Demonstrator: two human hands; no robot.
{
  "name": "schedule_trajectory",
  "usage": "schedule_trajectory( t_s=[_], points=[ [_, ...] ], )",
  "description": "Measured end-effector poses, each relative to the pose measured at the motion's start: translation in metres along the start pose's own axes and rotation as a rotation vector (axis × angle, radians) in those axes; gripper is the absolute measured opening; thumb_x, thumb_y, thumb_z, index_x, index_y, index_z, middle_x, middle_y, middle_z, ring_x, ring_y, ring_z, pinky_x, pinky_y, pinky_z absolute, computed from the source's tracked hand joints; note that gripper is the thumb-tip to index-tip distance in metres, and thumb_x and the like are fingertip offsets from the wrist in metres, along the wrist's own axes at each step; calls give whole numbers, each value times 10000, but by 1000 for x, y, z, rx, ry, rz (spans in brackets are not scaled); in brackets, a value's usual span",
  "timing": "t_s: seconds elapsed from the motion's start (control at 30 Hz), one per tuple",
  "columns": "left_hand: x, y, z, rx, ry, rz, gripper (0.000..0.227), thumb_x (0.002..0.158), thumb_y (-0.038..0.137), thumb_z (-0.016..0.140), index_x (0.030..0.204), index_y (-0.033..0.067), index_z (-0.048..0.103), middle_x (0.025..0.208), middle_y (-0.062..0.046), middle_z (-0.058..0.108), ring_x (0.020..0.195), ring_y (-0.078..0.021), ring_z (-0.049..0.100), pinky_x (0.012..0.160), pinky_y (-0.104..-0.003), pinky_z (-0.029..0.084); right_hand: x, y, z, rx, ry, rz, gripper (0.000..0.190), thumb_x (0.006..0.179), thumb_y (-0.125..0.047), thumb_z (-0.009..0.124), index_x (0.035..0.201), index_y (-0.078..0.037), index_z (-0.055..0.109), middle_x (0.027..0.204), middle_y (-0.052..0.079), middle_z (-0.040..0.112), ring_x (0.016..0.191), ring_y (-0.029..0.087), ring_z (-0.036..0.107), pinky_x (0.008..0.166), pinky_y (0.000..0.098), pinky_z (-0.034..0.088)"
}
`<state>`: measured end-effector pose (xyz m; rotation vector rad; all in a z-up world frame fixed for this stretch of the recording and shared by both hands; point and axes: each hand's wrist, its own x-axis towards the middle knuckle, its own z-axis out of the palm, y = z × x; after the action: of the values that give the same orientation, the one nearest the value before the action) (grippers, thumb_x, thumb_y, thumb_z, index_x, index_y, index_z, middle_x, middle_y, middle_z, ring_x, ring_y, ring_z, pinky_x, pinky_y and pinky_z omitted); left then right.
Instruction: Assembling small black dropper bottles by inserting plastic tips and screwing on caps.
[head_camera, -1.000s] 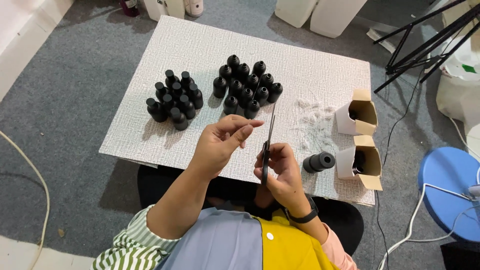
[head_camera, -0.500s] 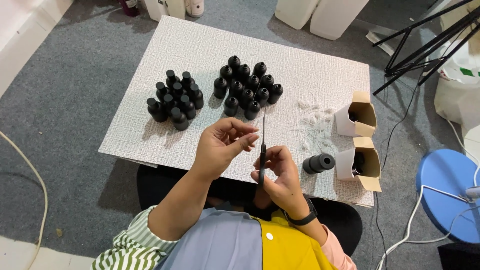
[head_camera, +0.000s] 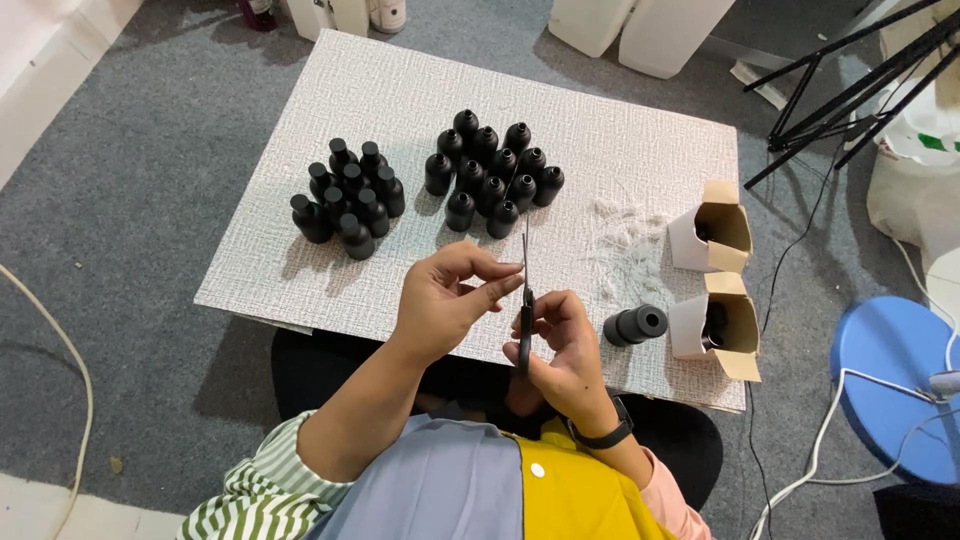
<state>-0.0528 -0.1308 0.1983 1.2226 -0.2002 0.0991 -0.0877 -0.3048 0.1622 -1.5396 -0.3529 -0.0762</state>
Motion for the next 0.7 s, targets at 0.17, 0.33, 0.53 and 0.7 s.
schedule_trajectory(
  t_s=[0.17,0.33,0.53,0.7],
  points=[
    [-1,1,1,44,-1,-7,110,816,15,846,911,28,792,778,-48,653,759,-101,682,593,-225,610,0,-2,1,1,14,-8,451,790,-182,883,1014,-15,529,842,124,640,808,234,671,714,363,557],
    [-5,0,2,59,9,-17,114,817,24,848,918,46,801,773,-31,639,755,-87,666,589,-210,599,-1,-1,1,-1,24,-17,449,788,-181,885,1008,-9,533,828,132,640,790,240,671,701,371,559],
    [-6,-2,3,67,10,-25,111,831,27,837,934,48,801,775,-34,630,754,-88,669,575,-201,583,-2,2,2,9,42,-25,448,782,-157,892,1006,1,537,817,130,625,768,237,666,696,362,559],
    [-7,-2,3,84,4,-14,109,836,35,835,937,57,799,787,-32,643,762,-90,685,573,-191,576,-2,2,1,-12,51,-16,447,782,-156,891,1007,4,540,804,130,624,754,234,665,698,370,552]
  ],
)
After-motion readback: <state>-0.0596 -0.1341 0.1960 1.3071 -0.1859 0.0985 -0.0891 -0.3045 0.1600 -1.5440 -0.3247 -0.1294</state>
